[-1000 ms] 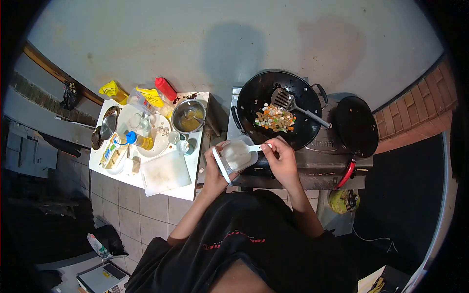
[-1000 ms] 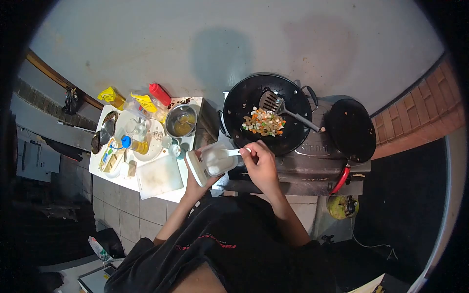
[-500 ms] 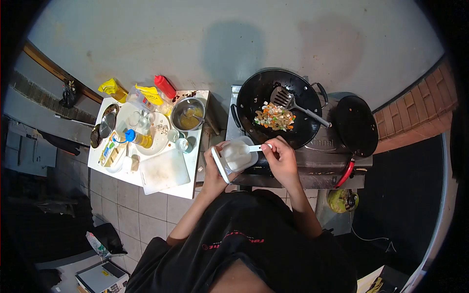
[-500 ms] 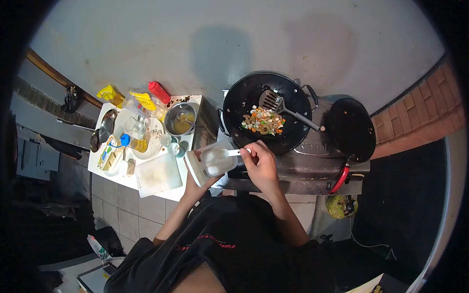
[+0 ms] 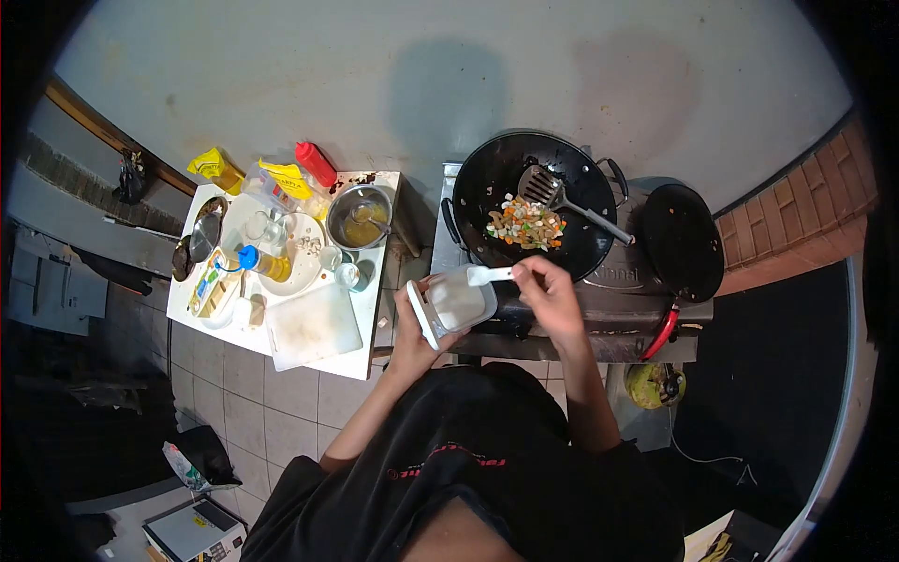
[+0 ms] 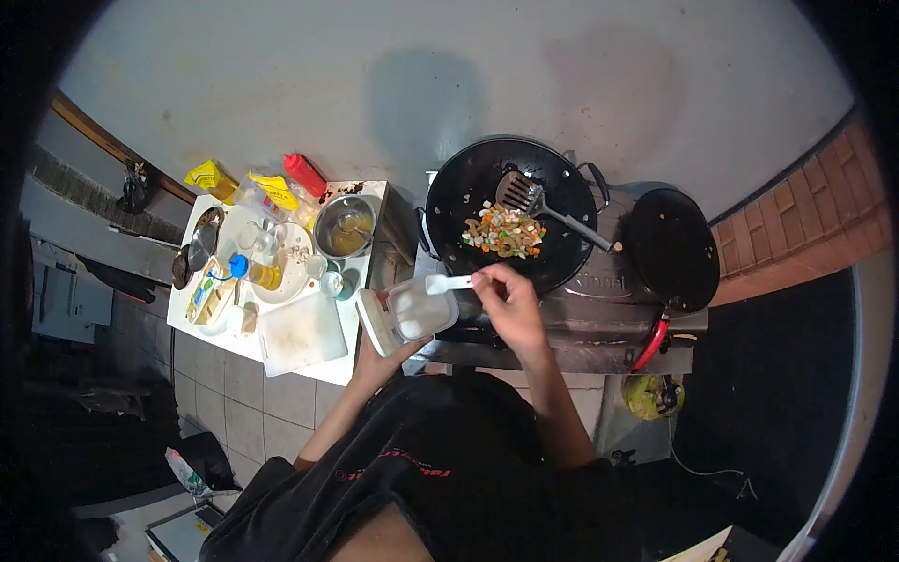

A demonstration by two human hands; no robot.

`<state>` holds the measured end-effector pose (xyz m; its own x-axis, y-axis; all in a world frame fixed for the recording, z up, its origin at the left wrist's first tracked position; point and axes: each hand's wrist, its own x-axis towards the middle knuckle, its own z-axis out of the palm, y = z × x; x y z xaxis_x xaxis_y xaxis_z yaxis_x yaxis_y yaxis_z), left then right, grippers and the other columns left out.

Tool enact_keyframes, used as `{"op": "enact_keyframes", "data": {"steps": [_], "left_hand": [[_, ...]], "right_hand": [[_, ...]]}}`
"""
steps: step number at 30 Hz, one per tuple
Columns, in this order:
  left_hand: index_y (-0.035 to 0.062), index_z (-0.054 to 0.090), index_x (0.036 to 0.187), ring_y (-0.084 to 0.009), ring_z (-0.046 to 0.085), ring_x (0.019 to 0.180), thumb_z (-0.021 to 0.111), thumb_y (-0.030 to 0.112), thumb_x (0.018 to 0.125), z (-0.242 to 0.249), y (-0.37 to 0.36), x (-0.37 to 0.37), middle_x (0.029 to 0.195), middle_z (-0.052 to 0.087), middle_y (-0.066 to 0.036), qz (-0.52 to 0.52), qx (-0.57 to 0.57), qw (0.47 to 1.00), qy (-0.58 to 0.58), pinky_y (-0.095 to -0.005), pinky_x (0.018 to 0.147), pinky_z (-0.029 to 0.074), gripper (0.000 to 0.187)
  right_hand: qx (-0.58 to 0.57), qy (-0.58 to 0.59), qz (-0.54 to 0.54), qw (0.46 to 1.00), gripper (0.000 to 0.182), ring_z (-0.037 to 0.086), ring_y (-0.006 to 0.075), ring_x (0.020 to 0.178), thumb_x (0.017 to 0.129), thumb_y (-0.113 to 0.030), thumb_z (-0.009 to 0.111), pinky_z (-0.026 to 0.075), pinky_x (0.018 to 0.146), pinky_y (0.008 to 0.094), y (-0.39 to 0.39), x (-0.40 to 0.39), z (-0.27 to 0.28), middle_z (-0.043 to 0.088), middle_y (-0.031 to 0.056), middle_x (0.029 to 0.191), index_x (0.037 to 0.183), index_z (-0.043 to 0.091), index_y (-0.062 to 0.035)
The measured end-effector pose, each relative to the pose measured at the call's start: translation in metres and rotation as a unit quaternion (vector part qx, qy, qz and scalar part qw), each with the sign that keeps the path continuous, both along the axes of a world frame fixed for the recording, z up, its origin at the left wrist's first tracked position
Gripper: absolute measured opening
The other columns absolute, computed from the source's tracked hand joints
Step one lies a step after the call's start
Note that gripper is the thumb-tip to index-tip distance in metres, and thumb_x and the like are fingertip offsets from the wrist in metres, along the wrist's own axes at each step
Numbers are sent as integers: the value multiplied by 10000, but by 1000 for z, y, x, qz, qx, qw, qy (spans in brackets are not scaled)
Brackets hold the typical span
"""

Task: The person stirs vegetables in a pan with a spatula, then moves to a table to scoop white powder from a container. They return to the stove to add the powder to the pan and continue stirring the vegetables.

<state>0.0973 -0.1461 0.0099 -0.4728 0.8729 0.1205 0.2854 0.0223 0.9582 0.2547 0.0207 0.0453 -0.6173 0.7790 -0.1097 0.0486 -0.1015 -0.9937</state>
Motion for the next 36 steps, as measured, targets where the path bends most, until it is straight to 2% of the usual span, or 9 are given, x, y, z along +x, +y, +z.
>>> {"op": "enact_keyframes", "data": {"steps": [6,8,14,22,24,26,28,34,36], "left_hand": [[27,211,1330,-329,495,1239,862,124,692,-4,-3,0,1318,434,-214,14,-12,1000,12,-421,1030,423,916],[23,223,1323,-324,493,1239,866,124,687,-3,-4,0,1317,432,-213,17,0,1000,12,-415,1020,430,910],[9,251,1301,-323,501,1221,869,117,681,-8,-8,-3,1292,439,-210,36,-16,999,32,-418,1002,439,882],[6,265,1295,-330,505,1205,874,114,669,-18,-12,-7,1285,435,-212,48,-5,999,-16,-422,992,443,880],[6,266,1295,-332,504,1204,873,115,668,-19,-11,-7,1282,434,-212,46,-6,999,-23,-423,988,444,880],[5,266,1297,-335,508,1198,870,118,674,-20,-8,-9,1273,434,-210,46,-17,999,22,-423,986,446,875],[4,266,1297,-335,509,1195,869,120,676,-17,-5,-9,1267,435,-208,47,-1,998,33,-422,988,447,873],[27,267,1295,-334,495,1231,859,101,680,10,2,-4,1321,435,-219,47,6,998,36,-425,1012,432,857],[36,268,1291,-333,487,1247,855,90,677,14,6,-5,1346,433,-226,40,27,997,54,-425,1024,424,852]], "right_hand": [[25,62,-45,997,204,411,18,612,958,-223,613,311,534,200,58,0,21,473,-77,682,924,658,-26],[290,-25,-176,941,192,446,90,586,912,-183,638,367,547,274,102,-6,-24,533,15,671,877,664,4],[212,-155,-205,943,224,454,97,582,915,-209,636,377,552,287,155,14,-76,527,25,640,861,663,7],[16,2,-186,983,219,437,68,590,925,-214,650,364,538,267,153,30,-43,510,-17,651,862,657,-4],[322,-142,-219,910,198,505,156,607,906,-176,651,403,565,312,149,24,-43,538,57,682,859,640,16],[538,-212,-237,780,143,573,364,754,900,-111,603,456,683,433,136,17,-42,543,191,871,896,607,32],[509,-211,-250,796,153,569,378,760,917,-117,590,461,690,439,119,15,-30,539,197,899,928,602,36],[328,-178,-166,913,111,562,298,723,921,-93,589,447,635,374,32,18,62,514,145,847,917,617,14],[351,-78,-104,927,48,447,131,634,898,-43,609,345,544,291,1,9,68,456,42,779,878,620,0]]}}
